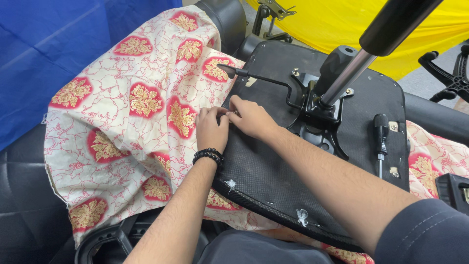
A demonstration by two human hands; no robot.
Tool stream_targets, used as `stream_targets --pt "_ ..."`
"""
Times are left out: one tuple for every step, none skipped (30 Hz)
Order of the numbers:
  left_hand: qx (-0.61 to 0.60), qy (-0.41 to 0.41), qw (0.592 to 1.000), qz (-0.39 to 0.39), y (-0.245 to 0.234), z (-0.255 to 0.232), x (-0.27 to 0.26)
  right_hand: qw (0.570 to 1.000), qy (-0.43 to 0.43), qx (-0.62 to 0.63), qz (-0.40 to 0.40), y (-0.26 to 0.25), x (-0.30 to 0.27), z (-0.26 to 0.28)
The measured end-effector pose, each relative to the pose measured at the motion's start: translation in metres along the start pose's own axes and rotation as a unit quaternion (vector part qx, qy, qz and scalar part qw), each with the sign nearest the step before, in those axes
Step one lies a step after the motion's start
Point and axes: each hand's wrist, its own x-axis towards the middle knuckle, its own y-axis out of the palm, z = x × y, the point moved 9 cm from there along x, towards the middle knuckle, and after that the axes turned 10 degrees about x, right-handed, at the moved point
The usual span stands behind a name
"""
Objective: The person uses a screwdriver to tighten screws on the underside of an office chair seat, securing the central gas lift mechanism and the seat frame. The person repeatedly selects screws from a tray and fastens them into place.
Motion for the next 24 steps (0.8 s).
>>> stream_targets --pt "-0.001 -0.006 1.0 0.007 0.001 0.0 0.0 0.999 -0.042 0.014 -0.003 -0.001 -0.001 0.005" --pt "-0.003 -0.005 1.0 0.004 0.0 0.0 0.0 0.999 -0.033 0.015 0.004 -0.001 -0.001 0.002" --pt "-0.006 -0.006 1.0 0.0 -0.001 -0.001 0.001 0.999 -0.025 0.015 0.013 0.0 0.0 -0.001" --pt "-0.008 -0.006 1.0 -0.004 -0.001 -0.002 0.001 0.999 -0.018 0.016 0.021 0.001 0.002 -0.004" --pt "-0.006 -0.007 1.0 0.001 -0.001 -0.002 0.0 1.0 -0.002 -0.01 0.026 0.003 0.003 -0.007" --pt "-0.004 -0.008 1.0 0.006 0.001 -0.002 0.0 0.999 0.015 -0.037 0.03 0.004 0.005 -0.009" --pt "-0.001 -0.01 1.0 0.01 0.001 -0.002 0.001 0.997 0.029 -0.062 0.036 0.006 0.006 -0.011" --pt "-0.004 -0.01 1.0 0.005 0.0 -0.001 0.001 0.996 0.041 -0.068 0.041 0.008 0.007 -0.011" --pt "-0.008 -0.011 1.0 0.001 0.0 -0.001 0.002 0.995 0.052 -0.074 0.047 0.009 0.007 -0.012" --pt "-0.012 -0.012 1.0 -0.003 -0.001 0.0 0.002 0.993 0.063 -0.081 0.054 0.009 0.008 -0.013" --pt "-0.017 -0.01 1.0 -0.01 -0.002 0.0 0.002 0.995 0.053 -0.05 0.062 0.008 0.007 -0.012" --pt "-0.022 -0.007 1.0 -0.017 -0.004 0.0 0.001 0.996 0.044 -0.02 0.07 0.005 0.007 -0.011" --pt "-0.027 -0.001 0.999 -0.023 -0.005 -0.001 0.001 0.997 0.035 0.011 0.075 0.001 0.006 -0.011" --pt "-0.022 -0.003 1.0 -0.02 -0.005 -0.001 0.001 0.996 -0.004 0.037 0.08 -0.002 0.003 -0.005" --pt "-0.019 -0.005 1.0 -0.016 -0.004 -0.001 0.001 0.994 -0.043 0.062 0.084 -0.006 0.0 0.002" --pt "-0.015 -0.007 1.0 -0.013 -0.004 -0.002 0.0 0.989 -0.081 0.086 0.087 -0.009 -0.003 0.008" --pt "-0.025 -0.014 1.0 -0.007 -0.002 -0.002 0.0 0.994 -0.064 0.058 0.074 -0.01 -0.003 0.005" --pt "-0.036 -0.021 0.999 -0.001 -0.001 -0.002 0.0 0.997 -0.046 0.029 0.061 -0.009 -0.003 0.004" --pt "-0.045 -0.032 0.998 0.004 -0.001 -0.001 0.0 0.998 -0.03 0.001 0.051 -0.006 -0.001 0.005" --pt "-0.043 -0.028 0.999 0.005 -0.001 -0.002 -0.001 0.998 -0.011 -0.026 0.051 -0.004 -0.002 0.003" --pt "-0.041 -0.026 0.999 0.004 -0.003 -0.004 -0.001 0.997 0.005 -0.053 0.051 -0.002 -0.002 0.003" --pt "-0.039 -0.023 0.999 0.002 -0.004 -0.005 -0.001 0.995 0.021 -0.081 0.052 -0.002 -0.001 0.002" --pt "-0.031 -0.019 0.999 0.003 -0.005 -0.007 -0.001 0.995 0.028 -0.08 0.059 -0.001 -0.001 0.001" --pt "-0.022 -0.014 1.0 0.003 -0.007 -0.008 0.0 0.994 0.035 -0.079 0.067 -0.001 -0.001 0.0"
